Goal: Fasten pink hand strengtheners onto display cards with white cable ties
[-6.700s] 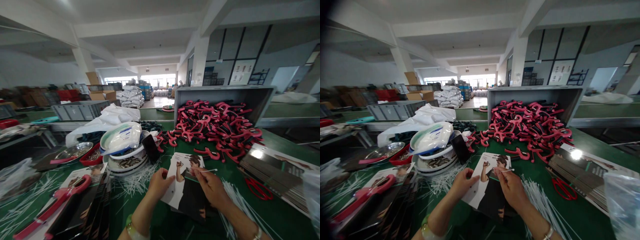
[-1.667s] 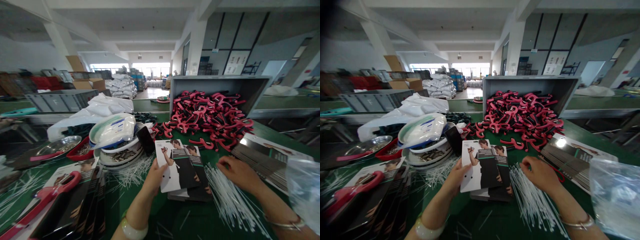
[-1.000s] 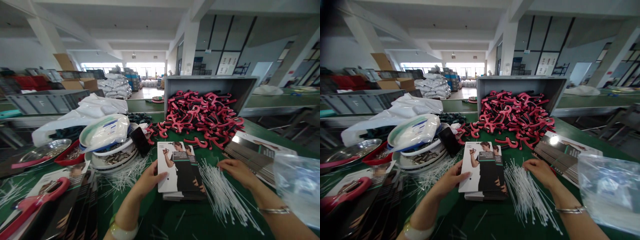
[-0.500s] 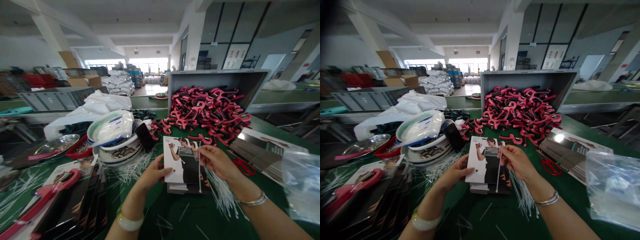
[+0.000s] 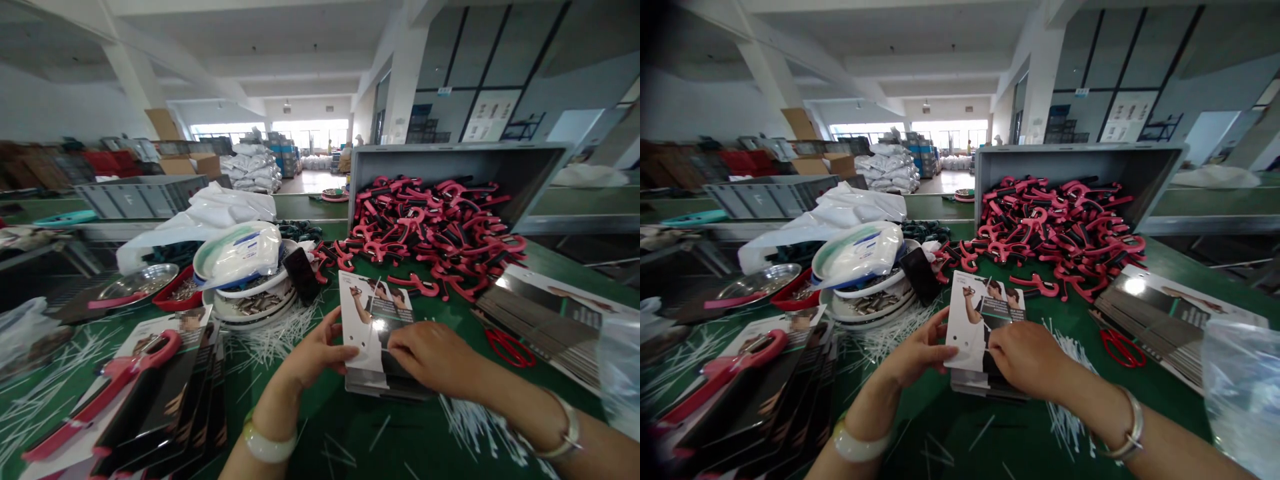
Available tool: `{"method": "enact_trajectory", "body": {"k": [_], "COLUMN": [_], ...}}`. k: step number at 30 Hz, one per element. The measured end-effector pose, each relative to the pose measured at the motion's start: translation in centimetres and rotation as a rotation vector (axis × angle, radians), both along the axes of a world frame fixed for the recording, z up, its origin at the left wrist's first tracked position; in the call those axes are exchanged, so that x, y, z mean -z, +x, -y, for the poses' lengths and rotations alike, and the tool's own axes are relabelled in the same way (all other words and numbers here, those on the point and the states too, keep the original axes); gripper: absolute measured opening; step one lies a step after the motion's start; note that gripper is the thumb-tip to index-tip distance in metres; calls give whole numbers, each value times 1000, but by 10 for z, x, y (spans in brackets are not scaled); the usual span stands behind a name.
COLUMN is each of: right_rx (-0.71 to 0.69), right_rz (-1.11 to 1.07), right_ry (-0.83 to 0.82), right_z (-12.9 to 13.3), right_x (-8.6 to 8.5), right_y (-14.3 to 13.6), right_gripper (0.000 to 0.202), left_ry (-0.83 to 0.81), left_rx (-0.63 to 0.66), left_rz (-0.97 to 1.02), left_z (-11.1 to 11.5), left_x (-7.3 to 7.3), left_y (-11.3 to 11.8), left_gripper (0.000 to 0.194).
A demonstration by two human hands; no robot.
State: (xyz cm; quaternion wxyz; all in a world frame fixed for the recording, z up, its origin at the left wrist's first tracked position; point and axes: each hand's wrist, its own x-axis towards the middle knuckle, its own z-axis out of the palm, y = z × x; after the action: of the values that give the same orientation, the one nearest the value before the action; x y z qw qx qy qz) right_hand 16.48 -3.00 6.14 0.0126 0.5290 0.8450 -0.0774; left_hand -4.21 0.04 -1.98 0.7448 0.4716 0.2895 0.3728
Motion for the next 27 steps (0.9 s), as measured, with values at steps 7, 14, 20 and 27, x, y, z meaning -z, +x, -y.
{"method": "enact_trajectory", "body": {"k": [7,14,20,27], "right_rx": [25,2,-22,-208], "right_rz": [-78,-139,-261,-304], "right_ry": [-100,-153,-247,-347], "right_z": [-15,-23,-32,-32], "right_x": [-9,-11,0,-2], "right_y": [-12,-17,-10,0], "right_gripper": [21,22,21,22], "left_ry": [53,-8,-183,-246], "left_rx": [-35,15,87,133], "left_rz": [-55,35,147,194], "left_z": [5,8,8,7], "left_x": [-8,-5,2,10], "left_y": [2,7,18,15], "left_gripper": [95,85,36,37]}}
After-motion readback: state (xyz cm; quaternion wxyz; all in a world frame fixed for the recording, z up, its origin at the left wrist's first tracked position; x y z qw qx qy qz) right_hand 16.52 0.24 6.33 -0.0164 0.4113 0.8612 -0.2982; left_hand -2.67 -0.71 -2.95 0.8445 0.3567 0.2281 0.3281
